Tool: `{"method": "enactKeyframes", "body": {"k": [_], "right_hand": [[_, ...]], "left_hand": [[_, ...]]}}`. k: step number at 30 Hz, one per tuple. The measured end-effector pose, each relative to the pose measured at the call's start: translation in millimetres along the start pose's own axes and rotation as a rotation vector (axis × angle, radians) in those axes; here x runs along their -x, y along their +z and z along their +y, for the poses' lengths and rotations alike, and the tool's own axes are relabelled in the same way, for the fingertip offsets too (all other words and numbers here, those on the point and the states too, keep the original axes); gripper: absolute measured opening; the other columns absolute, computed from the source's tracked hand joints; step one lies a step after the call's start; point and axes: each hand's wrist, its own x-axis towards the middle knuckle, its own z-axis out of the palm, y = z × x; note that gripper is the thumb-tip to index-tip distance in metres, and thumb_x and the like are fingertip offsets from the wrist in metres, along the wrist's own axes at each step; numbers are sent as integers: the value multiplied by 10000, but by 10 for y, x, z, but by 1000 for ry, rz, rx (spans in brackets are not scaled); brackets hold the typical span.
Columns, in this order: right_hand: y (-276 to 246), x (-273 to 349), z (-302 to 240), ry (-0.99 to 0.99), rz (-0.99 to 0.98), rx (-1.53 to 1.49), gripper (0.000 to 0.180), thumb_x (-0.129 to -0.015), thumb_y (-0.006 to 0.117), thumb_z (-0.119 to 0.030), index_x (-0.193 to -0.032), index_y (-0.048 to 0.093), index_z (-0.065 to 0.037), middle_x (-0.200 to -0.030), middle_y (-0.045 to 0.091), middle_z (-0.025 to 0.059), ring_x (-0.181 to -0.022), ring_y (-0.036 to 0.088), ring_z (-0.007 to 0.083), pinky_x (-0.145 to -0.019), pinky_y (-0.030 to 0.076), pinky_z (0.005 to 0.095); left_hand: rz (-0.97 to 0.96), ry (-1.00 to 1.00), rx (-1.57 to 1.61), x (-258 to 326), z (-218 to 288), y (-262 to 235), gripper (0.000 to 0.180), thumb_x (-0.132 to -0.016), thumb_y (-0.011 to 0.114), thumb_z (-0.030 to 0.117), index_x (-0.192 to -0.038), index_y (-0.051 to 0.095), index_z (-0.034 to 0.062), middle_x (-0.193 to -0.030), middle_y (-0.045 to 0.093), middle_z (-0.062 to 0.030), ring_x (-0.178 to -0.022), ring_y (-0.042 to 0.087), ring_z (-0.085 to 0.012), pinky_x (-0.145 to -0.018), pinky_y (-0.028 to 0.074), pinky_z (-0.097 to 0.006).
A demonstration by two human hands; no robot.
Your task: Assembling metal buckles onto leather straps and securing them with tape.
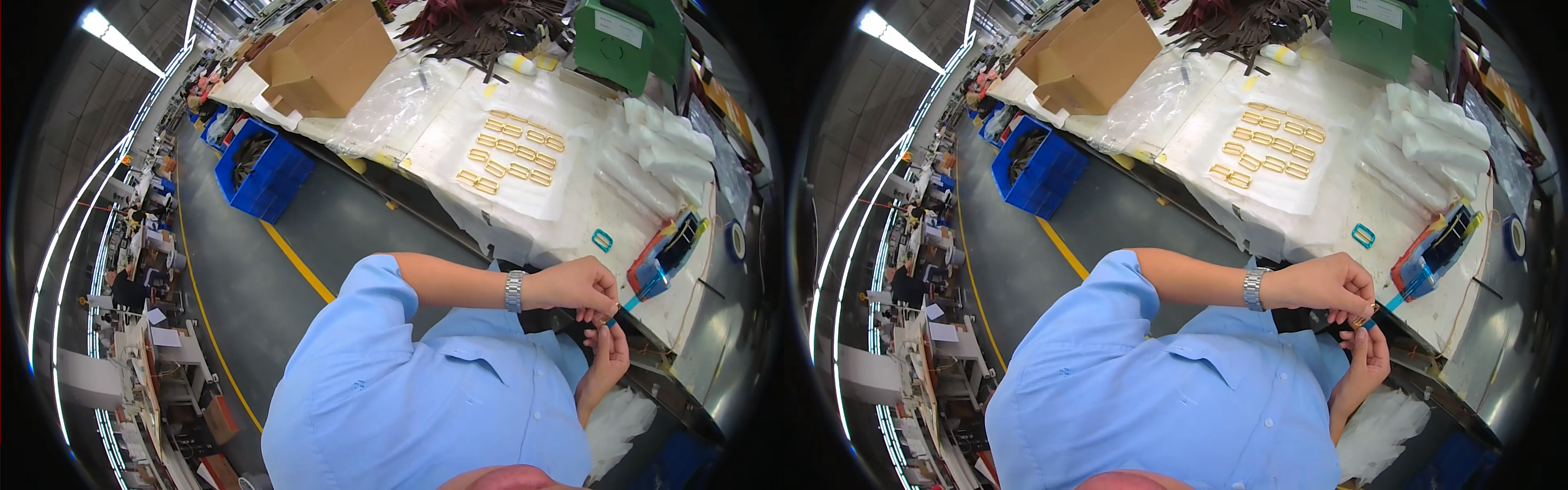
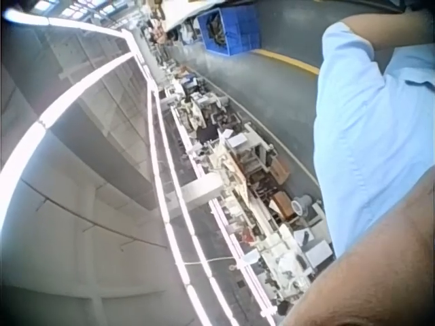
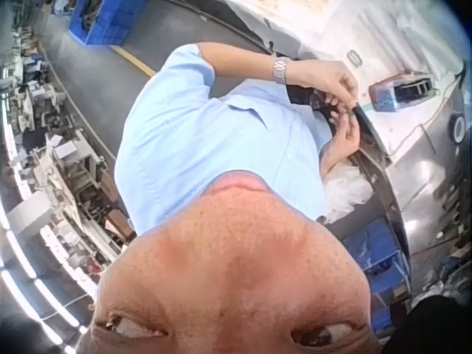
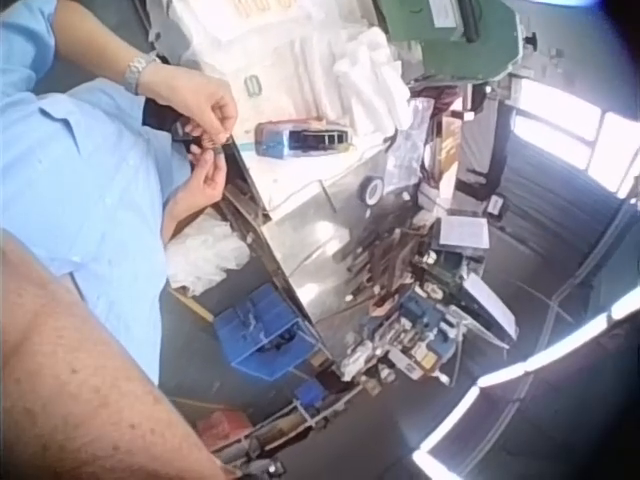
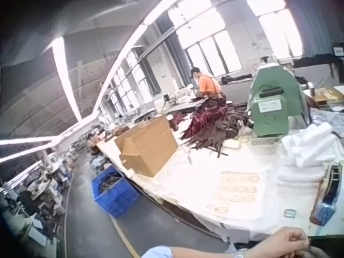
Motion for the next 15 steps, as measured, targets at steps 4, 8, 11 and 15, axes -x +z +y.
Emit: {"method": "enactKeyframes", "body": {"k": [4,8,11,15], "right_hand": [[108,18,-4,79,73,-5,258,-1058,660,-93,-1247,700,78,-1102,792,138,-870,736,132,-763,563,255],[213,-105,-194,86,-100,-116,222,-1060,644,-57,-1216,688,95,-1097,795,151,-889,760,157,-761,589,271],[169,-128,-96,81,-35,-157,219,-1061,640,-52,-1216,678,98,-1084,797,150,-898,769,165,-766,604,275],[114,-66,-74,44,-28,-161,229,-1064,636,-53,-1234,674,94,-1056,796,133,-916,771,162,-792,613,281]], "left_hand": [[-7,-44,-59,-45,110,-81,221,-988,747,198,-958,739,-20,-824,756,-56,-678,668,-75,-618,550,-235],[141,-66,-102,45,226,-165,162,-1027,715,158,-1042,732,-3,-838,703,-28,-699,653,-81,-612,528,-235],[87,-157,-97,-42,314,-143,169,-1011,738,142,-1024,728,-26,-829,715,-45,-695,667,-93,-588,533,-230],[46,-179,-138,-143,256,-43,182,-1014,739,146,-1019,722,-35,-822,707,-37,-688,655,-87,-585,532,-229]]}}
